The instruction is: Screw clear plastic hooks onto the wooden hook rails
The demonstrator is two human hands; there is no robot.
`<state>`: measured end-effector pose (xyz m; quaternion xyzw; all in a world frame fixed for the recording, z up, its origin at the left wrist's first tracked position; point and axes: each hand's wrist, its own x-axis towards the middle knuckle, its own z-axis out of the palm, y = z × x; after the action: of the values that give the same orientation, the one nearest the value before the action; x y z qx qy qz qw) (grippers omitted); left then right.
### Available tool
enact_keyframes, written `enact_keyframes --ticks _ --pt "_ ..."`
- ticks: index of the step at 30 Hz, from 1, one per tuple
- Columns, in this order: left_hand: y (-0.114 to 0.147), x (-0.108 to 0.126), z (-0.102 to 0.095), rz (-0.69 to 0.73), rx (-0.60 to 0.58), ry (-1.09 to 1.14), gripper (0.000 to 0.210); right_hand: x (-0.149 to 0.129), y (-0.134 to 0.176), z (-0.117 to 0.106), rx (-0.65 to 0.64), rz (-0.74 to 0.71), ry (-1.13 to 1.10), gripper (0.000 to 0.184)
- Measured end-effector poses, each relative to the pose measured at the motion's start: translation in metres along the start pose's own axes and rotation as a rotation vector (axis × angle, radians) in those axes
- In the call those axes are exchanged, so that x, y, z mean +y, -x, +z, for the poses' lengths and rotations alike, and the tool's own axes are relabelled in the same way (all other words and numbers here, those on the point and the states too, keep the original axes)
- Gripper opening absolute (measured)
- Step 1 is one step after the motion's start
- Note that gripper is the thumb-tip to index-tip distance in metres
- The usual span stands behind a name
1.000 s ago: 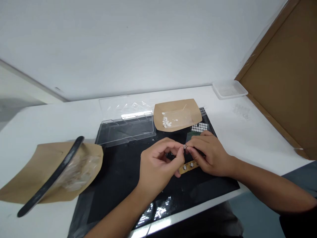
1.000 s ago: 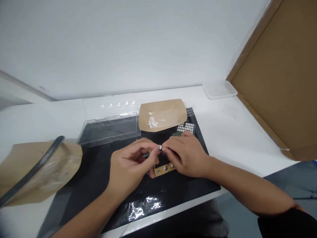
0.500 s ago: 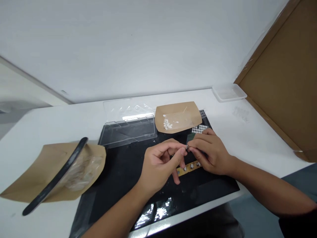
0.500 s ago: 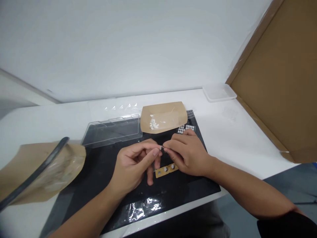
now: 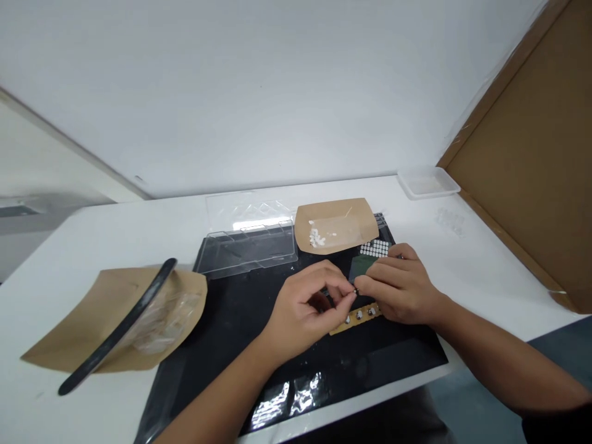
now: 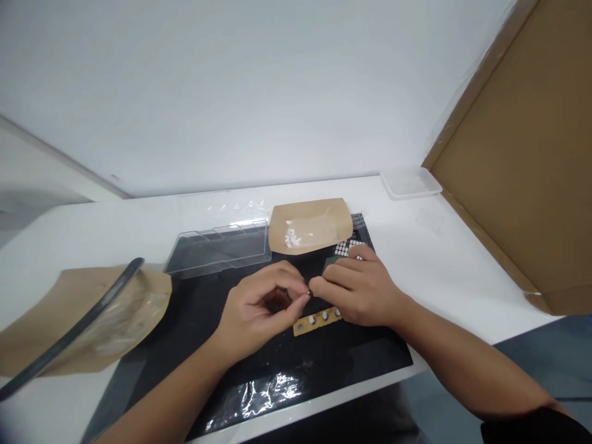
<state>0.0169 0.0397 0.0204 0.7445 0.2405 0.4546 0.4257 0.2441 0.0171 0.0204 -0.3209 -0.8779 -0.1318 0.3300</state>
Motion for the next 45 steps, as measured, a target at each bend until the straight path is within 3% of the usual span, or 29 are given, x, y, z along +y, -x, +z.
enact_keyframes --ticks 3,8,16,28,33,37,41,45 --pt "-0.003 0.001 -0.002 0.103 -0.043 -0.088 0.008 0.002 0.002 -0.002 -0.025 -0.038 -0.016 0.025" --pt "-0.003 0.000 -0.002 0.145 -0.064 -0.167 0.010 0.003 0.005 -0.001 -0.058 -0.030 -0.036 0.026" --pt "0.003 0.000 0.008 0.186 0.072 -0.257 0.012 -0.003 0.001 0.003 -0.041 0.027 -0.031 0.023" --pt "0.004 -0.010 0.004 0.231 0.077 -0.343 0.012 -0.008 -0.003 0.007 0.009 0.423 -0.571 0.011" --pt "0.001 -0.009 -0.005 0.296 -0.038 -0.424 0.012 -0.003 -0.004 0.005 -0.154 0.395 -0.648 0.011" --pt "-0.002 0.002 -0.022 0.263 -0.252 -0.444 0.008 0.008 -0.002 0.002 -0.261 0.301 -0.627 0.032" --pt "-0.006 0.011 -0.039 0.180 -0.413 -0.476 0.010 0.015 0.002 0.000 -0.369 0.192 -0.616 0.032" --pt "-0.008 0.012 -0.042 0.029 -0.546 -0.529 0.012 0.012 0.002 0.000 -0.438 0.157 -0.592 0.027"
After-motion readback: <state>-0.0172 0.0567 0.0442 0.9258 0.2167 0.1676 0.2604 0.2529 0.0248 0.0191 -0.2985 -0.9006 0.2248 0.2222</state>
